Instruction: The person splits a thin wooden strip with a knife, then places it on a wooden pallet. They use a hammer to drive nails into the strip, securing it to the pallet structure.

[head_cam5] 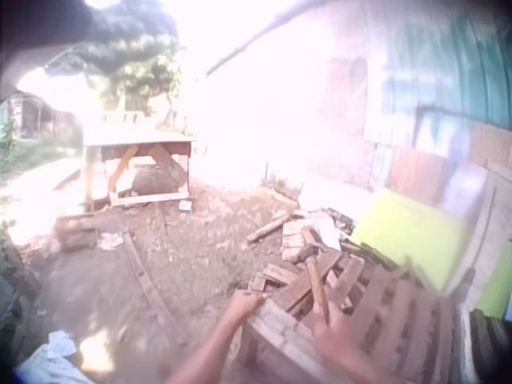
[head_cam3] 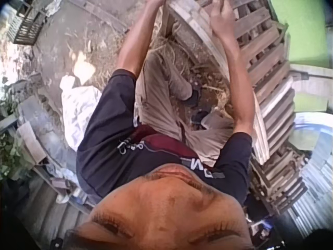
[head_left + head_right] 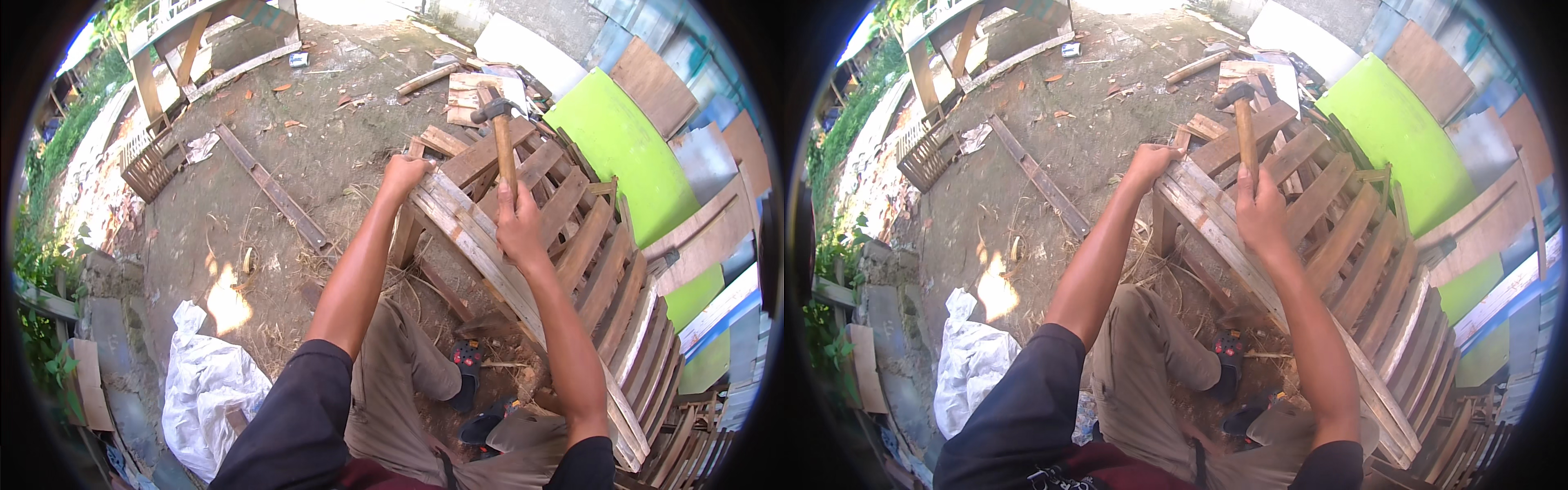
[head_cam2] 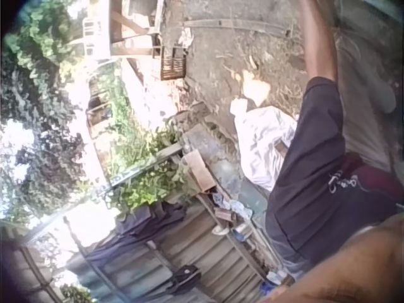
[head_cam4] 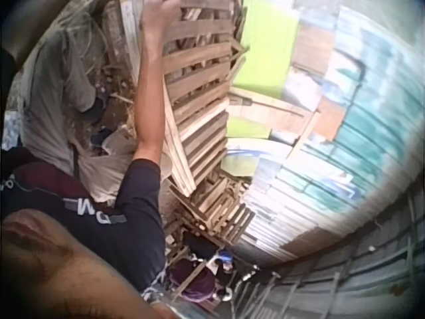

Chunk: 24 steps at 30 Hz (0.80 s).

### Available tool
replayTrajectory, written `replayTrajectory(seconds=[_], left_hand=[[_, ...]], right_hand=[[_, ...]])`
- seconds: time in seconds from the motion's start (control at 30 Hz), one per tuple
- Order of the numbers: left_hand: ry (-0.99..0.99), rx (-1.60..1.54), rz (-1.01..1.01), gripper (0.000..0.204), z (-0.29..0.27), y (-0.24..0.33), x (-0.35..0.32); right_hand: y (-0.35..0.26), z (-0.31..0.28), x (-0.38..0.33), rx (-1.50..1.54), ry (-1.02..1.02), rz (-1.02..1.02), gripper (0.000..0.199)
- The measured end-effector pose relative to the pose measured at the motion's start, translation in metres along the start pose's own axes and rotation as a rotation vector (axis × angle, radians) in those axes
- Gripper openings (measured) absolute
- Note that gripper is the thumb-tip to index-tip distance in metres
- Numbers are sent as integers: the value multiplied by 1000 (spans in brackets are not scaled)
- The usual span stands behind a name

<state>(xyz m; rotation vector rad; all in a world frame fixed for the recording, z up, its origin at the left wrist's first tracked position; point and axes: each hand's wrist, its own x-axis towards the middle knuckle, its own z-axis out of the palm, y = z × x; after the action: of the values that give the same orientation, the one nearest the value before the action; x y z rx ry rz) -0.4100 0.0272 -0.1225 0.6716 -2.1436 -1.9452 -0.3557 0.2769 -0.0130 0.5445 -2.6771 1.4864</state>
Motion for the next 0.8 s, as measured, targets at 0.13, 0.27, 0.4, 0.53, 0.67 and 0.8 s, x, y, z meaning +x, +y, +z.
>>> replayTrajectory(seconds=[0.13, 0.27, 0.4, 0.53, 0.67, 0.8], left_hand=[[-20, -13, -8, 32, 6, 4, 2], [7, -24, 18, 31, -5, -1, 1], [-11, -51, -38, 30, 3, 6, 1], [47, 21, -15, 32, -7, 2, 1], [-5, 22, -26, 32, 4, 17, -9], [33, 14, -7, 30, -5, 2, 3]], right_hand=[[21, -3, 3, -361, -182, -188, 41], [-58, -25, 5, -216, -204, -51, 44], [-24, -9, 4, -247, -86, -133, 45], [-32, -17, 9, -169, -224, 74, 44], [-12, -7, 7, -222, -40, -125, 45], [-34, -15, 11, -66, -260, 94, 42]])
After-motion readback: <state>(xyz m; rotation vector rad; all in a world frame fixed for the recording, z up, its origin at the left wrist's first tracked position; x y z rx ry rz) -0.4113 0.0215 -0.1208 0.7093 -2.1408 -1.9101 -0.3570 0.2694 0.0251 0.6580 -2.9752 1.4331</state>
